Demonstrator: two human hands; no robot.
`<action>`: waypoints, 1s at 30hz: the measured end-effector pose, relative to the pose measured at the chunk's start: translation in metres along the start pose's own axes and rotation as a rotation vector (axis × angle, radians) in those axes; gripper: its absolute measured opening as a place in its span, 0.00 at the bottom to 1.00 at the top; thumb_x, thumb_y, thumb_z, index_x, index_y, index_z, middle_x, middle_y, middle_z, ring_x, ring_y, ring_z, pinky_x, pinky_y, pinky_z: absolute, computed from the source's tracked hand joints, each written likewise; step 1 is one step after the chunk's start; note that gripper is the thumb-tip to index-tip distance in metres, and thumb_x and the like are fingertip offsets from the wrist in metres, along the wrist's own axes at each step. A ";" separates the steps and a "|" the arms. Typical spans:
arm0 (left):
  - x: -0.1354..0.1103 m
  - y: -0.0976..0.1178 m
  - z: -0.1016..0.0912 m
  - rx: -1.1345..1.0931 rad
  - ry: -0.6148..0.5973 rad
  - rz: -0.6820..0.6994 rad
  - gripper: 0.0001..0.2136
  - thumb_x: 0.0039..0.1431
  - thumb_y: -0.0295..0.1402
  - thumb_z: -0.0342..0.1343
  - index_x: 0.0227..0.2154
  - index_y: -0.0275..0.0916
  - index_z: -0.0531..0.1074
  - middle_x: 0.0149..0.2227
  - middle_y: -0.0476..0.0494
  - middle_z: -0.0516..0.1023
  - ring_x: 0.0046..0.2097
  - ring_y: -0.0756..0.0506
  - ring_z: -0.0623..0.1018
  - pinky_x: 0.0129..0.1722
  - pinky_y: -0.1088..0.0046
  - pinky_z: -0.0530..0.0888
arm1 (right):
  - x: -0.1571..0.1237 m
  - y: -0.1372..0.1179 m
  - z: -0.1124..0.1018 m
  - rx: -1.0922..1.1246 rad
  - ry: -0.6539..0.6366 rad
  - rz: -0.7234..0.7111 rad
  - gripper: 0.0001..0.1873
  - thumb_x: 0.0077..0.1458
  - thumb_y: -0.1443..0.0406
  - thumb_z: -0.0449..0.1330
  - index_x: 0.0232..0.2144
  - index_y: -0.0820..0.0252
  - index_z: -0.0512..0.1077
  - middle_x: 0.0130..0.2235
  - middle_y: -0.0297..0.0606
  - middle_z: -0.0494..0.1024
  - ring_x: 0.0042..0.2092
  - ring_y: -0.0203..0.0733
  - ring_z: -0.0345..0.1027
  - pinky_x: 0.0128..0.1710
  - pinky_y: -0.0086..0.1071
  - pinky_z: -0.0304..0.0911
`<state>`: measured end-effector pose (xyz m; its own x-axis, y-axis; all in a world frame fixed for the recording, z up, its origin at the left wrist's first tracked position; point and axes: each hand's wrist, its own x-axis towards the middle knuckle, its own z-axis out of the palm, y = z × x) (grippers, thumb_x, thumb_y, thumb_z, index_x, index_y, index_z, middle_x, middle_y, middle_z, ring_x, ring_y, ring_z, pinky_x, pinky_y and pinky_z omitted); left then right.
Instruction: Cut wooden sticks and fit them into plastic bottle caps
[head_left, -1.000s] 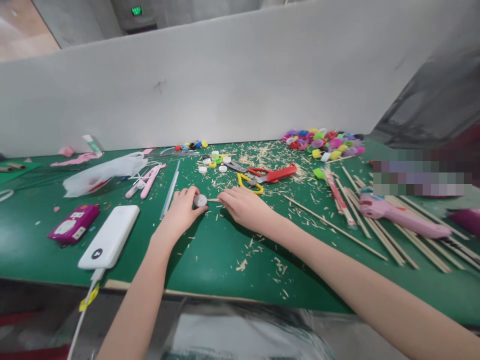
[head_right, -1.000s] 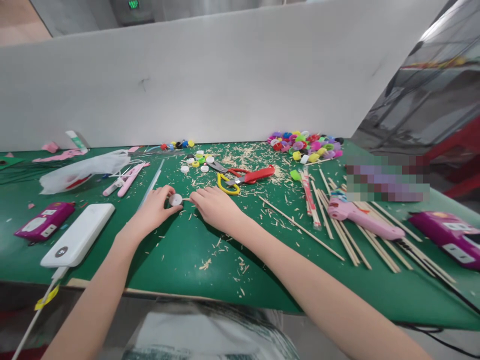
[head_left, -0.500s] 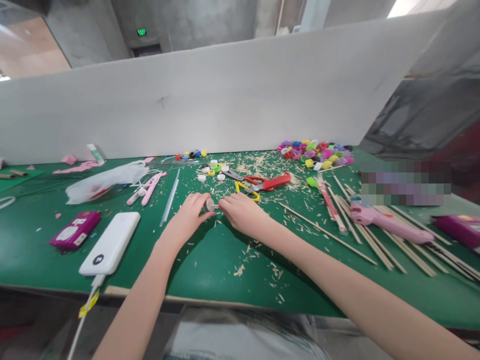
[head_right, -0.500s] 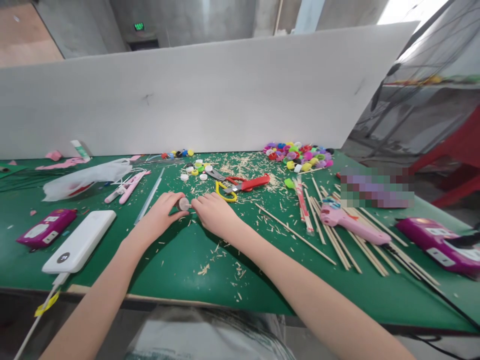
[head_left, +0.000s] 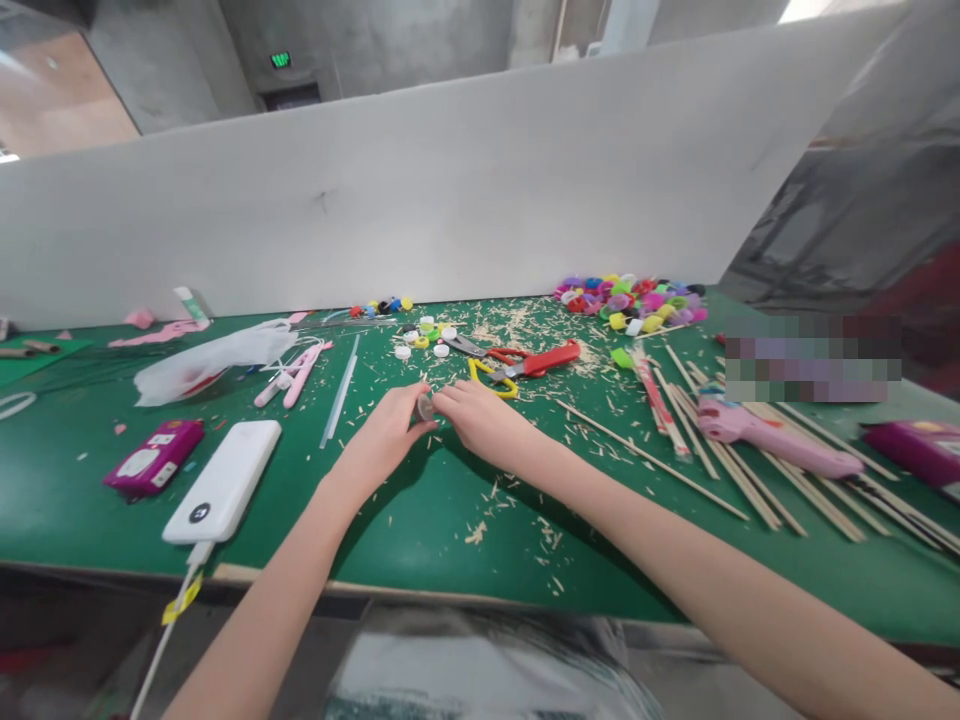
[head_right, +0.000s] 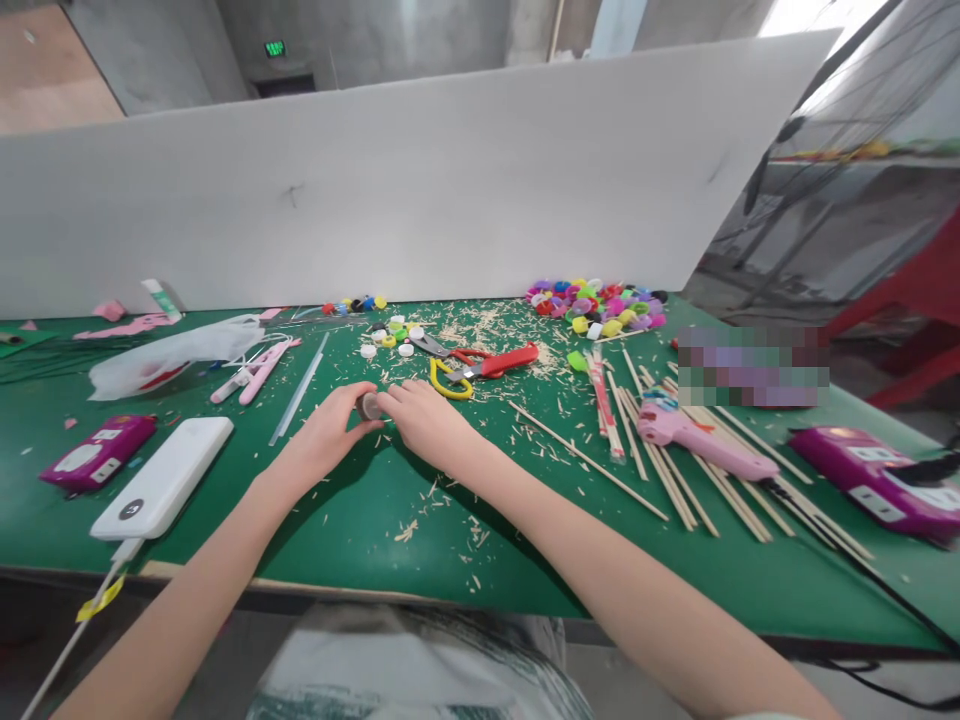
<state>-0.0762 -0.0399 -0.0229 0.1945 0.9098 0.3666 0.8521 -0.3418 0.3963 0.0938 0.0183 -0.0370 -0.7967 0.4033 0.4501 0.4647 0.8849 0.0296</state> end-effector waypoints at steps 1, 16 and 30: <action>-0.001 0.001 0.000 -0.003 -0.005 0.017 0.18 0.56 0.29 0.56 0.50 0.40 0.63 0.52 0.39 0.72 0.55 0.42 0.71 0.55 0.59 0.68 | 0.000 -0.001 0.001 0.004 -0.005 0.000 0.15 0.53 0.79 0.45 0.36 0.63 0.67 0.33 0.42 0.72 0.34 0.43 0.57 0.36 0.34 0.51; 0.008 0.001 0.005 -0.238 0.134 -0.038 0.17 0.53 0.34 0.60 0.46 0.39 0.66 0.47 0.42 0.73 0.48 0.45 0.75 0.51 0.65 0.71 | 0.004 0.003 -0.007 0.143 0.010 0.199 0.13 0.65 0.66 0.42 0.33 0.61 0.64 0.29 0.40 0.70 0.31 0.41 0.58 0.32 0.31 0.51; 0.005 -0.011 0.014 -0.115 0.195 0.192 0.15 0.57 0.35 0.57 0.47 0.38 0.69 0.45 0.42 0.76 0.46 0.47 0.77 0.48 0.67 0.74 | -0.001 0.001 -0.002 0.556 -0.019 0.238 0.11 0.62 0.68 0.42 0.26 0.55 0.52 0.28 0.34 0.63 0.31 0.37 0.55 0.32 0.31 0.54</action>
<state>-0.0776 -0.0286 -0.0372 0.2404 0.7671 0.5948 0.7457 -0.5382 0.3928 0.0963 0.0186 -0.0358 -0.7048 0.6047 0.3710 0.3635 0.7569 -0.5431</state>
